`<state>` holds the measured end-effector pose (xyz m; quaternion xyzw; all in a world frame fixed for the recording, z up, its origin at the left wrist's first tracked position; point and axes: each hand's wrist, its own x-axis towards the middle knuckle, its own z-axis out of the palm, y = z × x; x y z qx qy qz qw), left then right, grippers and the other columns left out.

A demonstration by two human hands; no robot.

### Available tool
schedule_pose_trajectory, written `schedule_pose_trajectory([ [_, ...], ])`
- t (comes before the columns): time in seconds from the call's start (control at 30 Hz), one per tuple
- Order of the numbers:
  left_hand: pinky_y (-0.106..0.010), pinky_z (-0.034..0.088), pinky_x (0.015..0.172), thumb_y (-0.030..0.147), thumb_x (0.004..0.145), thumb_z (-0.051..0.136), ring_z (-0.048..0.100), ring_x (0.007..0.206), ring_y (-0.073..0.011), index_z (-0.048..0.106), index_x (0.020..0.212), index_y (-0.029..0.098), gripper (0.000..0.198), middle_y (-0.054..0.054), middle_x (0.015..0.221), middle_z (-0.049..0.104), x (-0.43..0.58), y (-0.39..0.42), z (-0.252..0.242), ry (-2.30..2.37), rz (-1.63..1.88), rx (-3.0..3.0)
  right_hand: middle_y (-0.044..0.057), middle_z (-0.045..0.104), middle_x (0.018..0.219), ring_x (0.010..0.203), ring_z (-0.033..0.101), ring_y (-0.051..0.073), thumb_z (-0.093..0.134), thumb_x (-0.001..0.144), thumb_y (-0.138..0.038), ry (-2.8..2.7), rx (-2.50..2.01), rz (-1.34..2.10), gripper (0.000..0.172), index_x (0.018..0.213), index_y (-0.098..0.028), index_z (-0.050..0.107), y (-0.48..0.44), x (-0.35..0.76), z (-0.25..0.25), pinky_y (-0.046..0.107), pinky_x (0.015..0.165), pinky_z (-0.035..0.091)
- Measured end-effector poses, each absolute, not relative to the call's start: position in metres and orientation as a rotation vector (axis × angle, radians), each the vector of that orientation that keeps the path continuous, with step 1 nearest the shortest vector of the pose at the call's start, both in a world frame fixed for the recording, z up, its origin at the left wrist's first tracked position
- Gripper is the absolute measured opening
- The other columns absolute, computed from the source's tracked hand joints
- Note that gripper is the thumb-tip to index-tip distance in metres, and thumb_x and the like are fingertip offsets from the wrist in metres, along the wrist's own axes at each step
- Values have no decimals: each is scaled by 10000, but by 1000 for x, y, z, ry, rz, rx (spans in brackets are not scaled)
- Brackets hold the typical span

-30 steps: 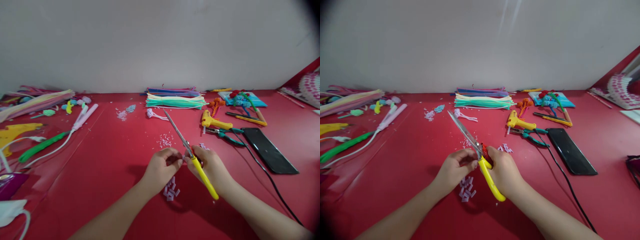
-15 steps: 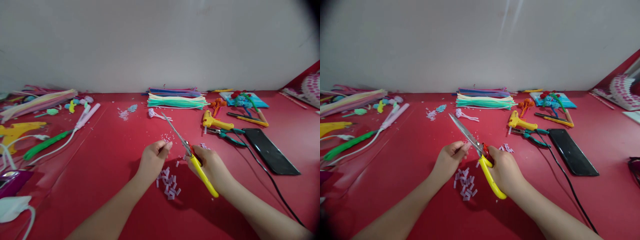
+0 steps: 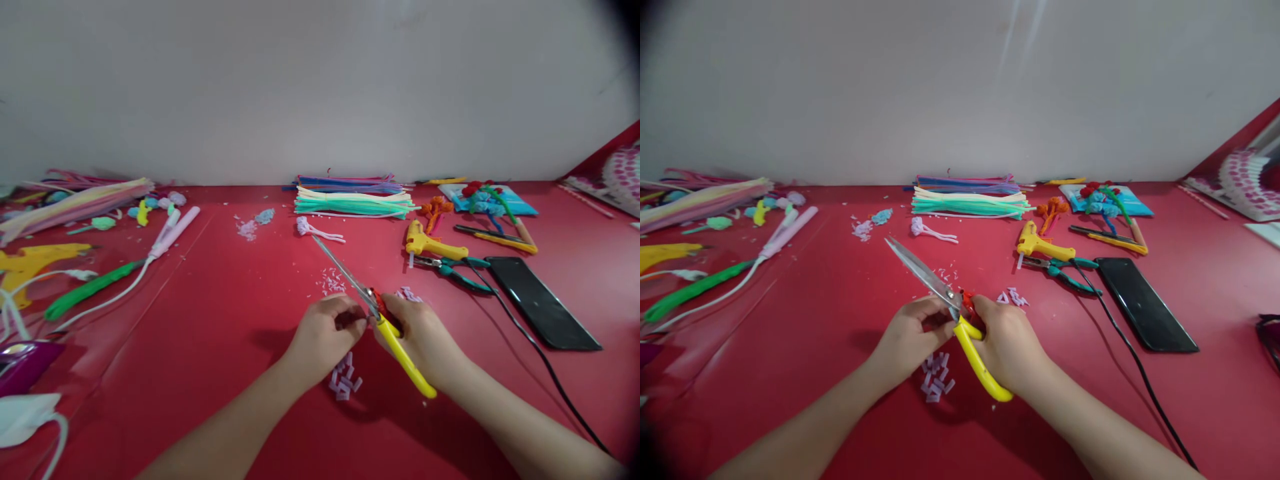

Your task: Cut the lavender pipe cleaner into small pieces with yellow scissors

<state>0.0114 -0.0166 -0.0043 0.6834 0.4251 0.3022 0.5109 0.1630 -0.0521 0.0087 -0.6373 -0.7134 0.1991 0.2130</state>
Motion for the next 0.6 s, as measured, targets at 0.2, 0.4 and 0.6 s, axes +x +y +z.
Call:
schedule_pose_trajectory([
  [0.2,-203,359,497,230,689,552,452,509,-83,571,688,159,74,21,561,503,7,-11,6,1062,907,1282,-32,470,504,436,401,92,467,685,-433,-2022,-1869,264,227,678,-209,435,-50,169,12,206,436,213],
  [0.4,-196,363,505,205,674,574,462,539,-77,554,698,142,71,8,603,509,-1,-2,3,1016,1275,1049,1,543,553,474,496,129,382,738,-514,-2219,-1926,103,311,738,-206,421,-51,170,5,231,448,201],
  [0.6,-193,376,560,194,709,538,467,575,-69,556,703,160,40,19,633,511,-3,-1,5,997,1360,1013,9,550,540,460,496,138,318,779,-520,-2342,-1921,89,339,756,-200,427,-52,169,3,247,441,164],
])
